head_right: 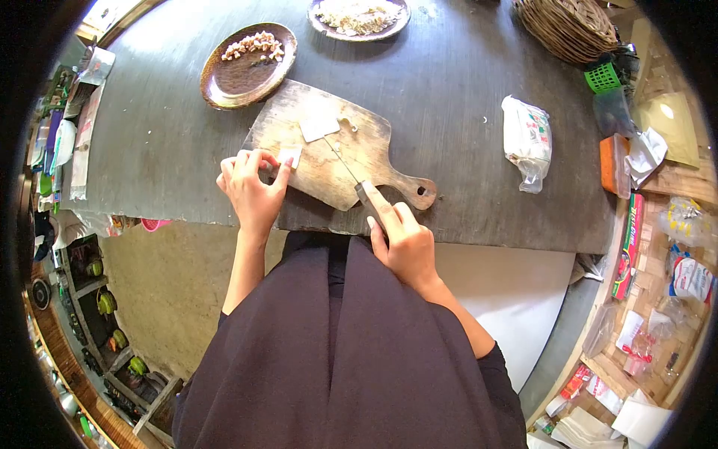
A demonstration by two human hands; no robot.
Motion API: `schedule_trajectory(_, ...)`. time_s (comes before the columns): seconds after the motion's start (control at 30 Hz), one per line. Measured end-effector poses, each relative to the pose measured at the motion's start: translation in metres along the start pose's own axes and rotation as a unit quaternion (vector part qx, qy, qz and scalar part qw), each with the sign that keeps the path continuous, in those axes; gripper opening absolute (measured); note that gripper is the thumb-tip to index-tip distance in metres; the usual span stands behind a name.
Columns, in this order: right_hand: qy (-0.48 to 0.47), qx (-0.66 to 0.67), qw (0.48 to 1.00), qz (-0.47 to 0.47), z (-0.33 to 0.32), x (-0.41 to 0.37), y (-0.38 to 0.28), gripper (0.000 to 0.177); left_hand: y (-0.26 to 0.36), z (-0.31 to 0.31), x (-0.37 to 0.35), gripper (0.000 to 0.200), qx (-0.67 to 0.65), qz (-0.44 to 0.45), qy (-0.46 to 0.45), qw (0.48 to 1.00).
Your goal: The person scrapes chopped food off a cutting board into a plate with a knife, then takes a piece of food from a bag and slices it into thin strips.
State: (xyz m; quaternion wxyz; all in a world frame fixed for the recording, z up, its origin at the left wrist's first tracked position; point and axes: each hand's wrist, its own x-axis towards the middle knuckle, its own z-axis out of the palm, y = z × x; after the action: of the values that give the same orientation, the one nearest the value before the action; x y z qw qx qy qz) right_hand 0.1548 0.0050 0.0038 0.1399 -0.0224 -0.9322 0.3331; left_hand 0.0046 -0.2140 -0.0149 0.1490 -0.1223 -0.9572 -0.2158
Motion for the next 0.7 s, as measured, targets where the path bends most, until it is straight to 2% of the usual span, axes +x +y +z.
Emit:
schedule_trajectory(0.2,0.016,0.023,1.000,-0.005,-0.009,-0.003,0.001,0.060,0.005,0.003,0.000,0.015,-0.041,0.009,-0.013,0.999)
schedule_trajectory(0.27,-0.023,0.042,0.997,0.056,-0.014,-0.004,-0.006,0.053,0.009,0.004,-0.003,0.014,-0.016,0.044,-0.005,0.999)
schedule_trajectory(0.4,-0.029,0.039,0.997,0.058,-0.012,-0.007,-0.007,0.053,0.012,0.004,-0.008,0.013,-0.019,0.058,-0.003,0.998)
schedule_trajectory(0.47,0.007,0.035,0.999,0.006,-0.007,-0.009,-0.002,0.060,0.013,0.004,-0.007,0.013,-0.044,0.042,-0.013,0.998)
schedule_trajectory(0.7,0.012,0.045,0.999,0.019,-0.007,-0.016,0.001,0.060,0.016,-0.014,-0.004,0.014,-0.055,-0.011,-0.103,0.993)
